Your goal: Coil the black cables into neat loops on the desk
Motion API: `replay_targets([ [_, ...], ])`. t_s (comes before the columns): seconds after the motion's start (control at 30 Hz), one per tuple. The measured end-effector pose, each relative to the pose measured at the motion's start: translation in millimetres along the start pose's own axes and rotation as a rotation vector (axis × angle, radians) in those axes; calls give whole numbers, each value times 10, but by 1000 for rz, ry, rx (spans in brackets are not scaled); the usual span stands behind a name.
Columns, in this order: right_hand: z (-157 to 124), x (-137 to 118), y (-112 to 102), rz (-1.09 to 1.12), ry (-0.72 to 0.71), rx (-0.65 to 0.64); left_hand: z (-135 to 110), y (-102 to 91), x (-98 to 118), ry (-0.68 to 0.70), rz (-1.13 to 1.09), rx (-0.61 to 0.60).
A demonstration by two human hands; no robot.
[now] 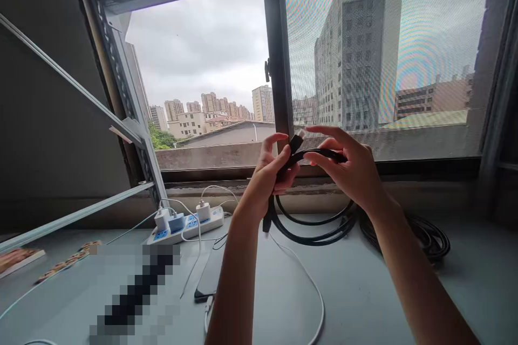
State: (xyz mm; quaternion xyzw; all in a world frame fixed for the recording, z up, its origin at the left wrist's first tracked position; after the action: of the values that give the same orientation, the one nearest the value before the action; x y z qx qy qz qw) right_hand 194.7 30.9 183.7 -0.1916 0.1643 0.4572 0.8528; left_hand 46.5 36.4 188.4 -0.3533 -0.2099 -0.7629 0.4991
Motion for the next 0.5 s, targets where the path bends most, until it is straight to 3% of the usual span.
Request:
replay_targets([
  [0.13, -9, -56, -49, 3, -36, 42, -2, 41, 2, 14, -67, -52],
  [0.33, -24, -163, -81, -16, -168, 149, 2, 31, -7, 5, -51, -22],
  [0.5, -9, -105, 14, 2, -171, 85, 42, -2, -72, 25, 132, 43],
])
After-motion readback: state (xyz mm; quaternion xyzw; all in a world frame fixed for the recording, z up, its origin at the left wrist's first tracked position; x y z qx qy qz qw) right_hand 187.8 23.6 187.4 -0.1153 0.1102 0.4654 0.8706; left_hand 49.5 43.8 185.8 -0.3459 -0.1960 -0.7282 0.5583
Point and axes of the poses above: each hand's wrist, its own z-axis towards the middle knuckle, its own y-axis out of the palm, x = y × z, the point moved 4 cm from there along z, towards the middle knuckle, and after that the axes turned 13 degrees about y, right-handed, at the moved point
